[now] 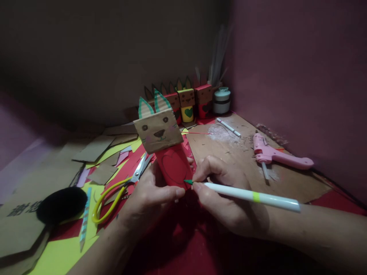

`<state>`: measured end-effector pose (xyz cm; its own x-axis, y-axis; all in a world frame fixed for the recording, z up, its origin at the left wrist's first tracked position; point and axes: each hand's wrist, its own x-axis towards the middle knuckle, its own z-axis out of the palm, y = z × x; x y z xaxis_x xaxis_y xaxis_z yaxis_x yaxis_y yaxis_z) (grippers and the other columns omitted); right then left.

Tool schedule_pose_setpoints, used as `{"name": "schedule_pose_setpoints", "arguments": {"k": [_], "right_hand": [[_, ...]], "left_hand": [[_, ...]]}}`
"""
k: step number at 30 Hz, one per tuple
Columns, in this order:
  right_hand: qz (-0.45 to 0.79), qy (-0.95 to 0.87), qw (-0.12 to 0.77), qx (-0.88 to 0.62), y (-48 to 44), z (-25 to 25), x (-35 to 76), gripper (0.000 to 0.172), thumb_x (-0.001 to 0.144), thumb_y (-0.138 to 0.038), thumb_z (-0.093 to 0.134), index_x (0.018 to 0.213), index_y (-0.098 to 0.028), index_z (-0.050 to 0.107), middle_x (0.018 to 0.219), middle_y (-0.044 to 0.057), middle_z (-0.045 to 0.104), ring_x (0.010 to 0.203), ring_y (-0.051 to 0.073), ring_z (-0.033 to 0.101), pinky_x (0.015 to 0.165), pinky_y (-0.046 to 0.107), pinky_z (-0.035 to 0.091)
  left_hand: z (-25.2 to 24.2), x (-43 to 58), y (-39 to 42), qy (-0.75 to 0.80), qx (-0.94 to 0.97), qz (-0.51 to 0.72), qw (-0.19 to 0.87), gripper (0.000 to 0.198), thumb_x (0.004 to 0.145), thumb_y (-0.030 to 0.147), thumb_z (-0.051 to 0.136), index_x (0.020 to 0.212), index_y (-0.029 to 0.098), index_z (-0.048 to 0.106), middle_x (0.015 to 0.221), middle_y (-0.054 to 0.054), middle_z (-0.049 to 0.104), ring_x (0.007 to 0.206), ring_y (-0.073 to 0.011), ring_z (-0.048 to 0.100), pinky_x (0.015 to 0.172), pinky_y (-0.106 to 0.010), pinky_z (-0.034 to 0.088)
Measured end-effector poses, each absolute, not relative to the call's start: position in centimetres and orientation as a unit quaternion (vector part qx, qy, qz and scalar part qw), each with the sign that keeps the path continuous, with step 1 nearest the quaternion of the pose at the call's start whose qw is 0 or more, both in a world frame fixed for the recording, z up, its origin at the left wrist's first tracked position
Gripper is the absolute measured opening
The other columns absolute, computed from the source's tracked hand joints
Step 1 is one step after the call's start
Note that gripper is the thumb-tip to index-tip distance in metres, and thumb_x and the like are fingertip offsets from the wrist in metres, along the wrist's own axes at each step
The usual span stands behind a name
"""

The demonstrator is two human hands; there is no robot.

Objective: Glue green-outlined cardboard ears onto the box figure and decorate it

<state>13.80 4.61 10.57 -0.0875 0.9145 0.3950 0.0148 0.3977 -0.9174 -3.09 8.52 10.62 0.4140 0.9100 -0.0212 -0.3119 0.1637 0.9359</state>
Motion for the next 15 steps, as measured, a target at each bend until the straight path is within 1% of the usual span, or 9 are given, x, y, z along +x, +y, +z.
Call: {"name": "schedule_pose_setpoints", "arguments": {"k": [3, 8, 12, 15], "right_hand": [[0.401, -0.621, 0.559, -0.375, 4.65, 10.62, 13.8, 0.007, 0.078, -0.017, 0.053, 0.074, -0.022, 0.054, 0.057, -0.006, 0.048, 0.044, 0.009, 0.042, 0.042, 0.024, 0.035], [0.381, -0.635, 0.567, -0.361, 4.77, 10.43, 13.86, 0.008, 0.079, -0.015, 0.053, 0.075, -0.021, 0.055, 0.059, -0.005, 0.049, 0.045, 0.009, 0.043, 0.043, 0.024, 0.036], [0.377, -0.637, 0.566, -0.364, 4.72, 10.39, 13.89, 0.008, 0.078, -0.015, 0.052, 0.075, -0.021, 0.054, 0.058, -0.006, 0.048, 0.045, 0.009, 0.042, 0.043, 0.024, 0.035], [0.37, -0.64, 0.564, -0.368, 4.71, 10.42, 13.89, 0.007, 0.078, -0.015, 0.053, 0.075, -0.021, 0.054, 0.058, -0.006, 0.047, 0.046, 0.009, 0.041, 0.043, 0.023, 0.035]], "left_hand": [[10.73, -3.06, 8.42, 0.319, 0.472, 0.438, 0.696, 0.049, 0.06, 0.011, 0.089, 0.103, 0.018, 0.067, 0.083, 0.0, 0.073, 0.072, -0.0184, 0.068, 0.068, -0.028, 0.059], [10.59, -3.1, 8.42, 0.309, 0.471, 0.441, 0.698, 0.045, 0.059, 0.008, 0.088, 0.098, 0.019, 0.068, 0.081, 0.001, 0.072, 0.07, -0.0167, 0.067, 0.066, -0.027, 0.058], [10.39, -3.23, 8.64, 0.295, 0.476, 0.438, 0.703, 0.042, 0.063, 0.008, 0.087, 0.101, 0.019, 0.072, 0.09, -0.001, 0.074, 0.079, -0.0182, 0.07, 0.075, -0.029, 0.059], [10.31, -3.34, 8.74, 0.296, 0.477, 0.437, 0.702, 0.041, 0.064, 0.011, 0.088, 0.101, 0.02, 0.074, 0.093, -0.002, 0.075, 0.081, -0.0177, 0.069, 0.074, -0.028, 0.058]]}}
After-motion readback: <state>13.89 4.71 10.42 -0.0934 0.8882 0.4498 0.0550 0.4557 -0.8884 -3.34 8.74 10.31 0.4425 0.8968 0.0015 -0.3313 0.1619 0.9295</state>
